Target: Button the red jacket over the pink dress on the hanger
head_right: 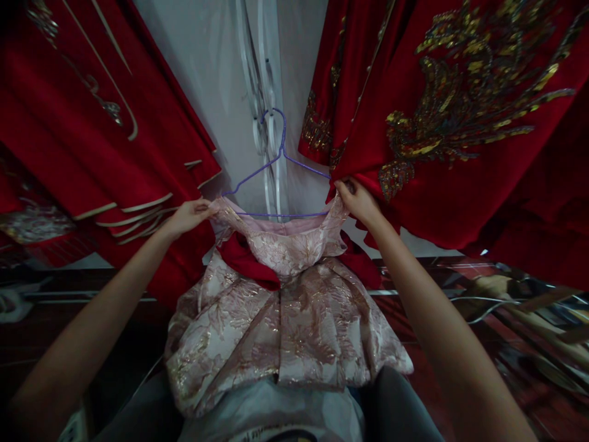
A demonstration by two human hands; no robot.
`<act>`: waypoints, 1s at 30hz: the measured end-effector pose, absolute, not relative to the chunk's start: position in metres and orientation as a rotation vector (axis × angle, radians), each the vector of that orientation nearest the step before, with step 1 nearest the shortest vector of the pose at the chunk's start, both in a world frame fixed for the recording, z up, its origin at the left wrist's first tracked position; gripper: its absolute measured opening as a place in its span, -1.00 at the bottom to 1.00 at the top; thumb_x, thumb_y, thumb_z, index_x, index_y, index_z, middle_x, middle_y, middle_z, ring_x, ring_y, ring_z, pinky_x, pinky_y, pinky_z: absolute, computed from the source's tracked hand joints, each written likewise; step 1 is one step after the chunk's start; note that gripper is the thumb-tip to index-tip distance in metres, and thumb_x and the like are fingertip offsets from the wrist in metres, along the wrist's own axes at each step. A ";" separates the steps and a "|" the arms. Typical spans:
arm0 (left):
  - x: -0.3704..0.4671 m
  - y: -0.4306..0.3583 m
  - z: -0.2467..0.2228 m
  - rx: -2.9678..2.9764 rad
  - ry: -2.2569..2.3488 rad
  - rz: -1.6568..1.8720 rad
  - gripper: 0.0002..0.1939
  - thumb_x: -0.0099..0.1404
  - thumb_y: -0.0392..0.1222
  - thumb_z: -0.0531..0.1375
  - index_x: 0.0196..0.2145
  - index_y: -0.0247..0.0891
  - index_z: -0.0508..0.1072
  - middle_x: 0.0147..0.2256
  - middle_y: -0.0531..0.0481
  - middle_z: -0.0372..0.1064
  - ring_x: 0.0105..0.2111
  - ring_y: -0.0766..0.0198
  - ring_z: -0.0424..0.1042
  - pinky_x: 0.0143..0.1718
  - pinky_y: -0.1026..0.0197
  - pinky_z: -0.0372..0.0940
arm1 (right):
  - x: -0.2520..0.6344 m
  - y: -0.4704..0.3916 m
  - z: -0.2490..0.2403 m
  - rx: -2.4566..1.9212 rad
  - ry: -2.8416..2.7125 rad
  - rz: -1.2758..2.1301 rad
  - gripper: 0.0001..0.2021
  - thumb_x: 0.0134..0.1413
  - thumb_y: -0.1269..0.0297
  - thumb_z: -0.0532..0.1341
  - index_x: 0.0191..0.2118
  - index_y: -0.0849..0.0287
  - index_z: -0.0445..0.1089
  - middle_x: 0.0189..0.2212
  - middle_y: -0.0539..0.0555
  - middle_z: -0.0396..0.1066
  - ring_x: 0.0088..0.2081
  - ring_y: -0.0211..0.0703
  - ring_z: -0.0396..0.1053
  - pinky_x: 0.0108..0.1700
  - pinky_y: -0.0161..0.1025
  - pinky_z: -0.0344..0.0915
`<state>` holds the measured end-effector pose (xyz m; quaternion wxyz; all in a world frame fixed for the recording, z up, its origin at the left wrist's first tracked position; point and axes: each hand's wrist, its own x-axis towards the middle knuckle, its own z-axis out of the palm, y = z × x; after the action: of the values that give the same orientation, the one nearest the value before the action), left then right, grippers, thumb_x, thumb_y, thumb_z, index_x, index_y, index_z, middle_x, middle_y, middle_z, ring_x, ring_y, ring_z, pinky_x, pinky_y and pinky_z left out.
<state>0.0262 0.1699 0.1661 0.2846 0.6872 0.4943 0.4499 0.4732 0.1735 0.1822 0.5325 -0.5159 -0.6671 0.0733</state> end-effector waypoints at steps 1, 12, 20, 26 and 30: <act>0.022 0.169 0.163 1.840 1.322 1.233 -0.58 -0.06 0.14 0.34 -0.44 -0.31 0.50 -0.46 -0.08 0.47 -0.50 0.26 0.43 -0.44 0.25 0.32 | 0.474 0.174 0.182 -1.235 -1.589 0.178 -0.71 0.07 -0.04 0.10 -0.38 0.08 0.34 -0.42 0.08 0.40 -0.33 0.00 0.37 -0.19 -0.07 0.30; 0.088 0.188 0.195 2.028 1.281 1.573 -0.50 0.09 0.16 0.23 -0.23 -0.35 0.58 -0.19 -0.16 0.52 -0.20 0.09 0.49 -0.13 0.15 0.34 | 0.472 0.166 0.188 -1.272 -1.653 0.181 -0.68 0.09 -0.05 0.05 -0.32 0.11 0.34 -0.33 0.13 0.42 -0.23 0.04 0.39 -0.05 0.01 0.27; 0.073 0.192 0.175 1.623 1.294 1.524 -0.46 0.17 0.22 0.12 -0.24 -0.36 0.53 -0.31 -0.15 0.53 -0.43 0.28 0.46 -0.37 0.27 0.34 | 0.474 0.166 0.184 -1.281 -1.647 0.221 -0.67 0.10 -0.06 0.06 -0.29 0.10 0.33 -0.30 0.12 0.41 -0.23 0.03 0.37 -0.05 0.00 0.26; 0.035 0.179 0.121 1.432 1.641 0.825 -0.81 -0.01 -0.12 0.30 -0.48 -0.31 0.48 -0.59 0.01 0.43 -0.59 0.32 0.36 -0.56 0.34 0.19 | 0.473 0.168 0.183 -1.277 -1.648 0.253 -0.67 0.10 -0.08 0.05 -0.34 0.09 0.30 -0.39 0.06 0.37 -0.29 -0.03 0.36 -0.11 -0.08 0.28; 0.039 0.169 0.101 1.497 1.515 0.606 -0.83 -0.13 -0.18 0.34 -0.59 -0.28 0.45 -0.68 0.07 0.34 -0.60 0.27 0.35 -0.58 0.32 0.16 | 0.474 0.167 0.184 -1.269 -1.642 0.236 -0.68 0.09 -0.07 0.06 -0.33 0.10 0.30 -0.39 0.06 0.37 -0.29 -0.03 0.36 -0.09 -0.07 0.28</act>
<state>0.0394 0.1693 0.1010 0.4474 0.6045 0.6119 0.2449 0.4738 0.1673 0.1840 0.5024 -0.5252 -0.6798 0.0976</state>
